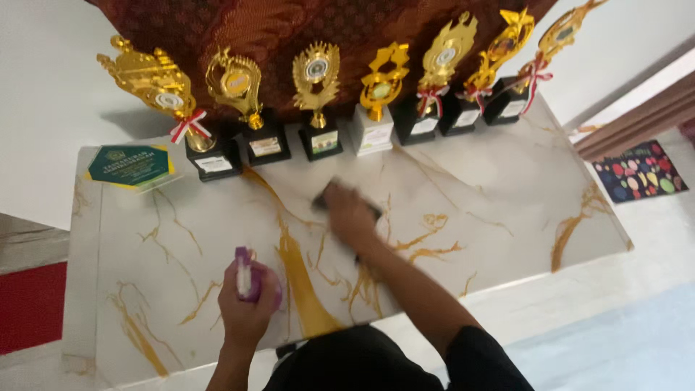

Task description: The person sprays a cleaning solution onto a marble countertop and wipes it with a dark cloth. They repeatedly spray and wipe different areas of the surface while trophies remain on the counter.

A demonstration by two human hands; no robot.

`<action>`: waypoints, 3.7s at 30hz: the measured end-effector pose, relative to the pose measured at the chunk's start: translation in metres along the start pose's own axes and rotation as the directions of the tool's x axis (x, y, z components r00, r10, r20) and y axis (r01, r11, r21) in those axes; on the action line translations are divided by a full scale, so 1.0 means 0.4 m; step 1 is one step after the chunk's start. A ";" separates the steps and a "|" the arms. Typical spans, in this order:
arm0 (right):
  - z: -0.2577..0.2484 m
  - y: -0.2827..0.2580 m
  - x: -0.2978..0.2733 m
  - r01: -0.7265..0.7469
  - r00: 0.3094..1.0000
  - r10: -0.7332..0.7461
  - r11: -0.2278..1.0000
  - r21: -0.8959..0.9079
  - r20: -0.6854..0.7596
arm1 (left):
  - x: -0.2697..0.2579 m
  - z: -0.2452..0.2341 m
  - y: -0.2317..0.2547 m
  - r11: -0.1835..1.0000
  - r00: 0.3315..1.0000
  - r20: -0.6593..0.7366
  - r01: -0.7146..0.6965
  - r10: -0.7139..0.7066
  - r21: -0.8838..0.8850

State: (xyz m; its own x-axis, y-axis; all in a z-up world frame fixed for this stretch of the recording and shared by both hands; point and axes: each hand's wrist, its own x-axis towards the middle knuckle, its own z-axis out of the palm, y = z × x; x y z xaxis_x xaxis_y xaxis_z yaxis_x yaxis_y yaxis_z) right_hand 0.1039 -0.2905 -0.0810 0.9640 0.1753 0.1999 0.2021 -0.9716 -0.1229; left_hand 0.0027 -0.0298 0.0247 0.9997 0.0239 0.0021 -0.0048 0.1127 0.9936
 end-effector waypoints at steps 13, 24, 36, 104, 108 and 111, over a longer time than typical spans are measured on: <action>-0.102 -0.215 -0.183 -0.067 0.996 0.066 0.998 -0.014 -0.063 | 0.033 -0.103 0.002 0.990 0.924 0.377 0.108 -0.068 -0.087; -0.175 -0.419 -0.388 -0.196 0.966 0.224 0.960 0.198 -0.128 | 0.042 -0.241 -0.018 0.927 0.853 0.442 -0.359 0.278 0.108; -0.257 -0.521 -0.362 -0.327 0.934 0.295 0.934 0.147 0.204 | 0.051 -0.239 -0.006 0.950 0.819 0.513 -0.312 0.256 0.024; -0.099 0.184 -0.111 0.169 0.985 -0.171 0.982 -0.083 -0.010 | 0.018 0.208 -0.034 0.967 0.987 0.108 -0.143 0.123 0.212; -0.136 0.371 -0.053 -0.368 0.927 0.356 0.924 0.101 0.118 | 0.016 0.203 -0.037 0.972 0.981 0.134 -0.161 0.139 0.172; -0.182 0.320 -0.190 -0.012 0.990 -0.018 0.977 -0.213 -0.138 | 0.021 0.186 -0.023 0.987 0.982 0.184 -0.067 0.039 0.145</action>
State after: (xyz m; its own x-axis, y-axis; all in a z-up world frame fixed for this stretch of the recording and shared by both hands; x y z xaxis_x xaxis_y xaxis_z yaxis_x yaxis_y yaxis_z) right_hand 0.0439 -0.4396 -0.0410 0.9272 0.1688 0.3344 0.1488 -0.9852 0.0846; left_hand 0.0128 -0.1044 0.0237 0.9859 -0.1554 0.0617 -0.0678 -0.0345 0.9971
